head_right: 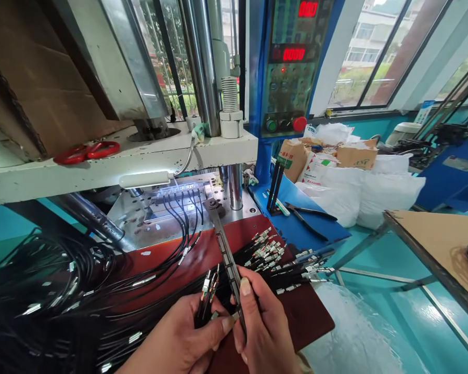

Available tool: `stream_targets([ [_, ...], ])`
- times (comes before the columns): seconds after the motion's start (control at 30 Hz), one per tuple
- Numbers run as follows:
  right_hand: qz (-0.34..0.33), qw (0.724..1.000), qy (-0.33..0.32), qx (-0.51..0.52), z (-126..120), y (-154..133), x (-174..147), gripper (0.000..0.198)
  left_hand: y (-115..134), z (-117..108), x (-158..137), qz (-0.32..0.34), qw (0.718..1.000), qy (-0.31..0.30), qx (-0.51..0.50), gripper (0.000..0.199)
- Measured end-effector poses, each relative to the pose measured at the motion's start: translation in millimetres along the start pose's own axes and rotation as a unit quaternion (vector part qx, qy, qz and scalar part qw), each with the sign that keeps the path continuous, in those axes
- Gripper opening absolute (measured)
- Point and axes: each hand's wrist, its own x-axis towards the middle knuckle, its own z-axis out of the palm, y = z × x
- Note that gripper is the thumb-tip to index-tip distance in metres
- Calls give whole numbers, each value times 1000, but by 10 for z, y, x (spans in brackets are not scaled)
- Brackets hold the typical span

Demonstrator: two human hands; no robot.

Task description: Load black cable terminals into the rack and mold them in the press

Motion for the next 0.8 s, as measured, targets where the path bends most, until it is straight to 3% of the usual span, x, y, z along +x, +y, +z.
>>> stream_targets([
  [0.17, 5, 1000, 0, 7, -1, 34, 1, 42, 19, 1, -16, 6, 1000, 6, -2, 19],
  [0.47, -9, 1000, -7, 6, 11, 79, -26, 44, 10, -9, -35, -9, 998, -38, -43, 17],
  [0.7, -93, 987, 4, -134, 10, 140, -31, 43, -77, -28, -26, -1, 998, -31, -46, 20],
  [0.8, -54, 996, 2, -70, -15, 78, -47, 47, -170, -49, -4, 10, 998, -28, -64, 20],
])
